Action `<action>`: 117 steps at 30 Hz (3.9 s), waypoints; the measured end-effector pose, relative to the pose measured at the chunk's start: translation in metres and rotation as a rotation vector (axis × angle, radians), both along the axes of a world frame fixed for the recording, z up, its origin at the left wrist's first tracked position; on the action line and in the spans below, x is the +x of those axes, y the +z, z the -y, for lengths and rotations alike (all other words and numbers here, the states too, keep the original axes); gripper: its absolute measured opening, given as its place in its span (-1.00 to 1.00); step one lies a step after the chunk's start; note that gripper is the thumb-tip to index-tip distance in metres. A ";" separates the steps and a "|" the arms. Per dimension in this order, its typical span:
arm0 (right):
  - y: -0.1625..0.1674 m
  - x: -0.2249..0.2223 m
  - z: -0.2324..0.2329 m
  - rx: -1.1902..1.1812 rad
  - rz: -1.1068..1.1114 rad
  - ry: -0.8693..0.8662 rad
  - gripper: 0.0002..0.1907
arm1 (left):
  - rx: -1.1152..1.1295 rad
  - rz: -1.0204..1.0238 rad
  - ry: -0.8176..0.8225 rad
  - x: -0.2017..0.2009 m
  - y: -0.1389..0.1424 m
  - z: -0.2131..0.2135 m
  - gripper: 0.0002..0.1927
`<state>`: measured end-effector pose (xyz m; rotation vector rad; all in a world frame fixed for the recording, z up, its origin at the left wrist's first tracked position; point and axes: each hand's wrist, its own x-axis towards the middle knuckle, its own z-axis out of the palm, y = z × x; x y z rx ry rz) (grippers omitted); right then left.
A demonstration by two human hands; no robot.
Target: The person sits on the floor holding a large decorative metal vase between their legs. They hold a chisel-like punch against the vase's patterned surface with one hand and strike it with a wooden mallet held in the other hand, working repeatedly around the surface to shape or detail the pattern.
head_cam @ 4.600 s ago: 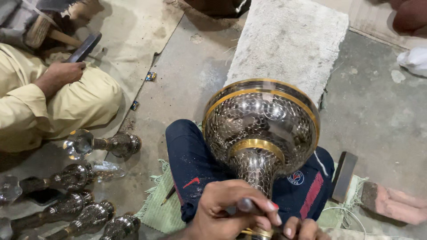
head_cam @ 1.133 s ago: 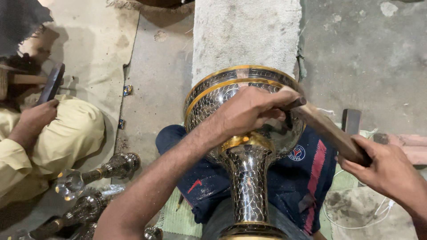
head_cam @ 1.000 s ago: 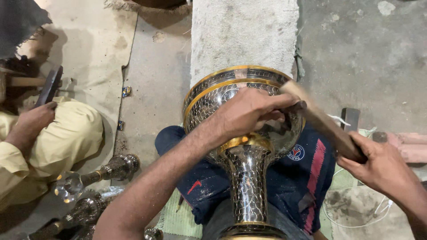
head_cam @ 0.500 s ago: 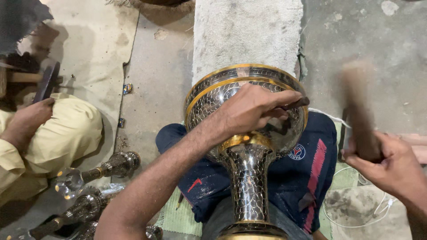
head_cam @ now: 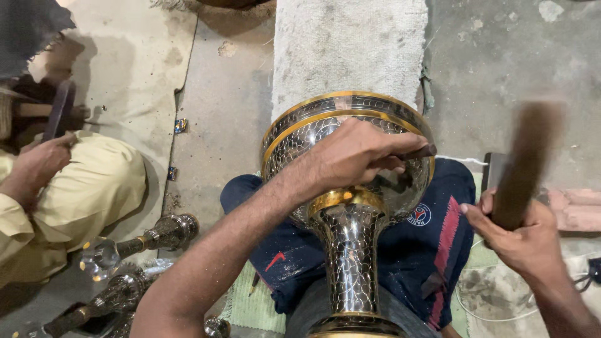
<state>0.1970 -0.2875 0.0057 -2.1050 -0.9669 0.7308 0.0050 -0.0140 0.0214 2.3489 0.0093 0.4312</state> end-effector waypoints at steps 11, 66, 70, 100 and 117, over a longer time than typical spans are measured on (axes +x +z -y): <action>-0.010 0.010 0.009 -0.037 0.148 0.018 -0.71 | -0.039 0.020 -0.069 0.004 0.001 -0.003 -0.57; -0.036 -0.001 0.038 -0.195 0.062 0.021 -0.64 | -0.009 0.041 -0.145 0.018 0.001 -0.007 -0.56; -0.030 -0.003 0.036 0.046 -0.157 -0.126 -0.72 | -0.077 0.053 -0.138 0.014 0.002 -0.011 -0.55; -0.044 -0.030 0.033 -0.113 0.061 -0.051 -0.66 | 0.061 0.137 -0.301 0.030 -0.016 -0.001 -0.76; -0.024 -0.039 0.019 0.301 -0.165 -0.165 -0.78 | 0.103 0.072 -0.295 0.028 0.002 -0.004 -0.68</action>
